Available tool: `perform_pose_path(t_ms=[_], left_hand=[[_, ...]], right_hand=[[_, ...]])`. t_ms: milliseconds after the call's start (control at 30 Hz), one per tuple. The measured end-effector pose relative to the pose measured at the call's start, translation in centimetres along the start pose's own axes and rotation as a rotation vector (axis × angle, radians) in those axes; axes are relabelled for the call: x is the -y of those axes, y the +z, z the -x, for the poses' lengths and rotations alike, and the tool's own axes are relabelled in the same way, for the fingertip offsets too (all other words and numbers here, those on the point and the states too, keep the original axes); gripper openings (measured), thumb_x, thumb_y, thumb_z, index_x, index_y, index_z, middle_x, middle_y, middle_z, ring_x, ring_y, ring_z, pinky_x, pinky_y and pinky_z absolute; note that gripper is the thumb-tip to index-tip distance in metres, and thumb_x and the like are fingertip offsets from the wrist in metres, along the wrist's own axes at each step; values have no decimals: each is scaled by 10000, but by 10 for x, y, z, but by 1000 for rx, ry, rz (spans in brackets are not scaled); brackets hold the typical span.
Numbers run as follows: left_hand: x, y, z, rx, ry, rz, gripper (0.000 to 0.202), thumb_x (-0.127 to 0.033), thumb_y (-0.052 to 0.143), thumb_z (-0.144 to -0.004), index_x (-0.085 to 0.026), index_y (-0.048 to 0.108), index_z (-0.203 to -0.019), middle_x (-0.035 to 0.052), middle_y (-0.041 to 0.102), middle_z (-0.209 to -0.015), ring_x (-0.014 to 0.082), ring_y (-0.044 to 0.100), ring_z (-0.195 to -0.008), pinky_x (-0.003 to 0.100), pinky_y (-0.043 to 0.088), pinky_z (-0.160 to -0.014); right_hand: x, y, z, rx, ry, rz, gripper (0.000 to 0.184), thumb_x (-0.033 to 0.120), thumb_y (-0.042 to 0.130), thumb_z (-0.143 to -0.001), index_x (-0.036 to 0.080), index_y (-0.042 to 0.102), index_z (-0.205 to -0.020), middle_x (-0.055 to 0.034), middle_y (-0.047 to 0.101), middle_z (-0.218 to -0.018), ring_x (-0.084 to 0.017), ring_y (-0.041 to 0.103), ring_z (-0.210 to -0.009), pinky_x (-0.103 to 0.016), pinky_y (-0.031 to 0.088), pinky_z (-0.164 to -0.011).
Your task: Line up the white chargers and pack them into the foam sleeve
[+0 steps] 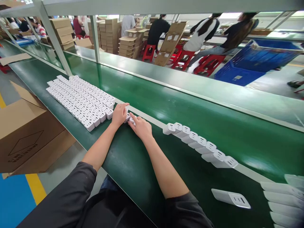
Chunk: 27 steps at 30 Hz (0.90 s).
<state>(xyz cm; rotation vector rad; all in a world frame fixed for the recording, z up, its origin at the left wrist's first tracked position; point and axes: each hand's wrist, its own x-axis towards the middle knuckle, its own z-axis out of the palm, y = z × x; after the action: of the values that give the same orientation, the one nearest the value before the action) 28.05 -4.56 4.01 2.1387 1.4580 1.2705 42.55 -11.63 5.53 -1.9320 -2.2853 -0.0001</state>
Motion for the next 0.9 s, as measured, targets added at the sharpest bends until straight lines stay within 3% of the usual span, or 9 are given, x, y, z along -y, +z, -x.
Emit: perform_pose_path(t_ms=[233, 533, 733, 900], left_hand=[[10, -3, -5, 99, -11, 0, 504, -9, 436, -842, -198, 620, -1272, 61, 725, -1049, 231, 616, -1022, 369, 483, -983], [19, -14, -8, 99, -2, 134, 611, 36, 398, -690, -189, 663, -1192, 43, 692, -954, 175, 658, -833, 343, 528, -912], [18, -4, -9, 142, 57, 325, 606, -12, 362, -698, -198, 617, -1215, 56, 694, -1157, 169, 695, -1034, 351, 526, -983], [19, 5, -10, 94, 28, 376, 604, -26, 333, -734, -188, 528, -1283, 77, 695, -1138, 172, 692, -1063, 379, 532, -989]], right_hand=[[-2, -5, 2, -3, 21, -22, 561, 501, 406, -1018, 288, 381, -1537, -105, 625, -1301, -240, 614, -1106, -292, 463, -785], [-10, -7, 2, -10, 26, -65, 504, 455, 384, -1035, 325, 410, -1521, -91, 651, -1255, -230, 630, -1065, -289, 451, -779], [-11, -5, 1, -16, -10, -63, 510, 454, 375, -1035, 334, 393, -1530, -101, 627, -1298, -243, 623, -1092, -309, 451, -807], [-10, -2, 1, -14, -44, -52, 517, 466, 352, -1039, 345, 368, -1541, -105, 615, -1304, -244, 612, -1107, -317, 446, -820]])
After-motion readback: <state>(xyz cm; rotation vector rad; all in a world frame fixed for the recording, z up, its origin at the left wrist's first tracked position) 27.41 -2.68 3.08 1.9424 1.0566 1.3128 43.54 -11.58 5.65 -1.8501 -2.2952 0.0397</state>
